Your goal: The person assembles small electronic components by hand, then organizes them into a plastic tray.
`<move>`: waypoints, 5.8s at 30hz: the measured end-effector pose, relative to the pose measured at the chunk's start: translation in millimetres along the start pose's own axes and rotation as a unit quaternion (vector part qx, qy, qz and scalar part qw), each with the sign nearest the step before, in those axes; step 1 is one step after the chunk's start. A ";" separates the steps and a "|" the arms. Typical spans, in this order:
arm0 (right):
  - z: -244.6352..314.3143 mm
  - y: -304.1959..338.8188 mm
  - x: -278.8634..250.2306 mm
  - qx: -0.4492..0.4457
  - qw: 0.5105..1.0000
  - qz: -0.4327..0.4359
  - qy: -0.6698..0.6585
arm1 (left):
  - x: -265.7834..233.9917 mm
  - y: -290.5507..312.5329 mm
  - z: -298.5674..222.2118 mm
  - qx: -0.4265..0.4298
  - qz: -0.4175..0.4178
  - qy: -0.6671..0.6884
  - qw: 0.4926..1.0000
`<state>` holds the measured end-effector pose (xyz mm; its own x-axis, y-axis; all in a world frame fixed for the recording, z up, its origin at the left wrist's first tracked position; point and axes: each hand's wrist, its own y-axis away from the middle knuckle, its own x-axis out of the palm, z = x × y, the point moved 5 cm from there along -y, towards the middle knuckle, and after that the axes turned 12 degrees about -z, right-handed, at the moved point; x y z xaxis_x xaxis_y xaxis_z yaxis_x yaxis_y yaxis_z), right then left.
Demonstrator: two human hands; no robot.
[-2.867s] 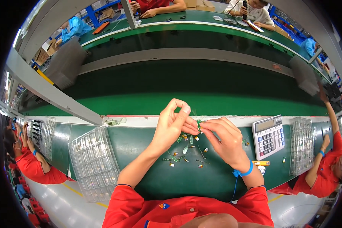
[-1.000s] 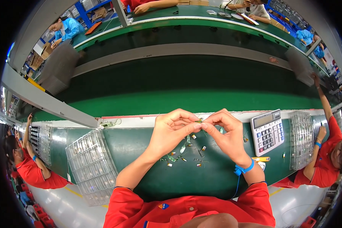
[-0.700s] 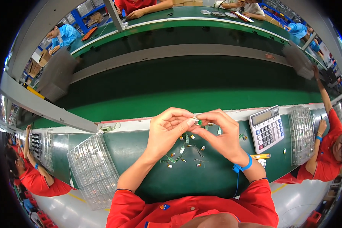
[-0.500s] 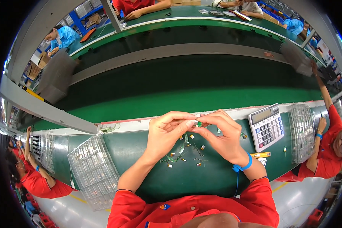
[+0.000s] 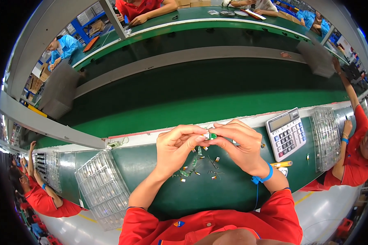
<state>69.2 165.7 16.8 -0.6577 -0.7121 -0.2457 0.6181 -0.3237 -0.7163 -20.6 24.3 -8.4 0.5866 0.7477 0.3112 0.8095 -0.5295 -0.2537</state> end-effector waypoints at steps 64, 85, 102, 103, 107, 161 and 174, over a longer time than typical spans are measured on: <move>10.3 3.0 -8.2 -0.094 0.988 -0.045 -0.115 | 13.2 6.0 2.6 -0.054 0.068 -0.013 0.996; -4.9 6.3 1.1 0.123 0.963 0.185 -0.155 | 15.0 4.5 -22.6 0.099 0.192 -0.345 0.913; -11.9 24.4 31.4 -0.001 0.989 0.145 -0.031 | 15.6 0.1 -26.2 0.169 0.186 -0.475 0.843; -13.5 26.9 34.0 -0.003 0.991 0.132 -0.032 | 15.3 0.2 -27.1 0.174 0.190 -0.478 0.840; -17.5 31.2 38.2 -0.017 0.994 0.093 -0.050 | 14.3 -1.9 -24.6 0.168 0.203 -0.481 0.836; -12.3 4.2 3.2 0.336 0.885 0.048 -0.318 | 23.6 3.8 9.2 -0.143 0.120 0.001 0.982; -0.6 -5.2 -11.4 0.279 0.925 -0.011 -0.258 | 16.6 3.0 5.2 -0.205 0.023 0.065 0.976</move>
<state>73.2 175.9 23.0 -0.4696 -0.8569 0.2125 0.8273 -0.5112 -0.2331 -8.6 37.2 -8.8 0.5994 0.6766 0.4277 0.7087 -0.6970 0.1094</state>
